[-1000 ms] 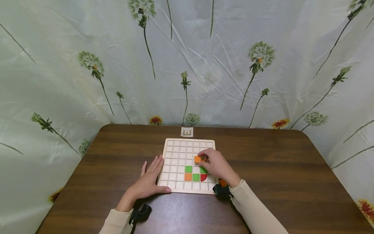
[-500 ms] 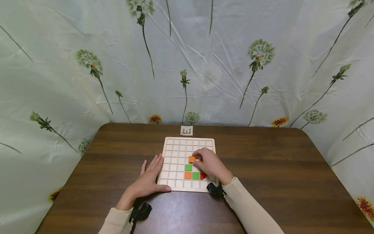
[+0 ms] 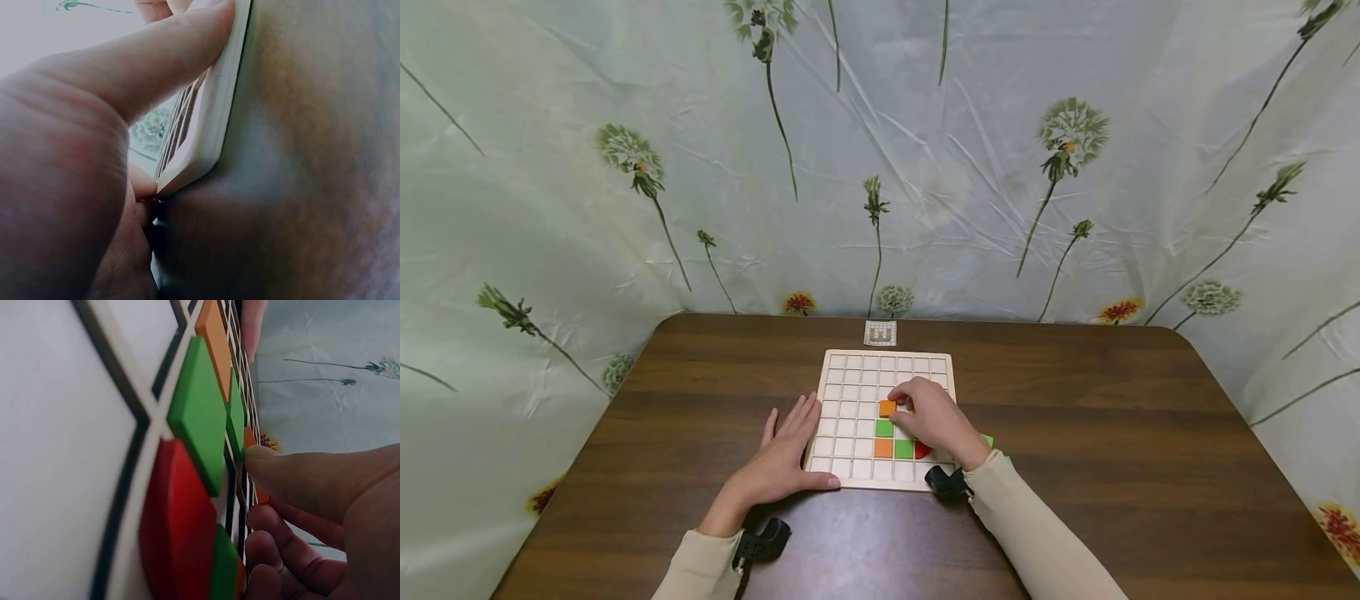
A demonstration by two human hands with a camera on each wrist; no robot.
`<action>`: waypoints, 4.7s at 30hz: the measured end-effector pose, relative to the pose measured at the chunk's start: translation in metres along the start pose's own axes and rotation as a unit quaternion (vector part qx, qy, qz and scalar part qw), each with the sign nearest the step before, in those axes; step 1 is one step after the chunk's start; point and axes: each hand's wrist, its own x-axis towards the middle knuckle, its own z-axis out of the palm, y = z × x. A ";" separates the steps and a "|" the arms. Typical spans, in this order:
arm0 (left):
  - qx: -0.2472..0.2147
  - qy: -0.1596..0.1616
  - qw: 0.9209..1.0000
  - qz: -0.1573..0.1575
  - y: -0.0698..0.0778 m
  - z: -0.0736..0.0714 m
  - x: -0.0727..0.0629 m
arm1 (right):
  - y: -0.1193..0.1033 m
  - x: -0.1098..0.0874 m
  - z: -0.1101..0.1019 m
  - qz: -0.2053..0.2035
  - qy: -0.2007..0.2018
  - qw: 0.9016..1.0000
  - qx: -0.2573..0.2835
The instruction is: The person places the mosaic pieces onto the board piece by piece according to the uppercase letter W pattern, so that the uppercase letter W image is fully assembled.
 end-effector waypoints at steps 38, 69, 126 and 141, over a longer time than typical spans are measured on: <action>0.005 0.004 1.000 0.007 0.001 -0.002 -0.001 | 0.015 -0.012 -0.028 0.029 0.008 0.999 0.033; -0.005 0.005 1.000 0.005 0.001 0.001 0.000 | 0.058 -0.105 -0.072 0.042 0.070 0.996 -0.044; -0.001 0.002 1.000 0.004 0.002 0.000 -0.002 | 0.079 -0.136 -0.072 0.031 -0.003 0.999 -0.030; 0.001 0.005 1.000 0.009 0.003 -0.001 -0.002 | 0.063 -0.132 -0.072 0.053 0.029 0.998 -0.032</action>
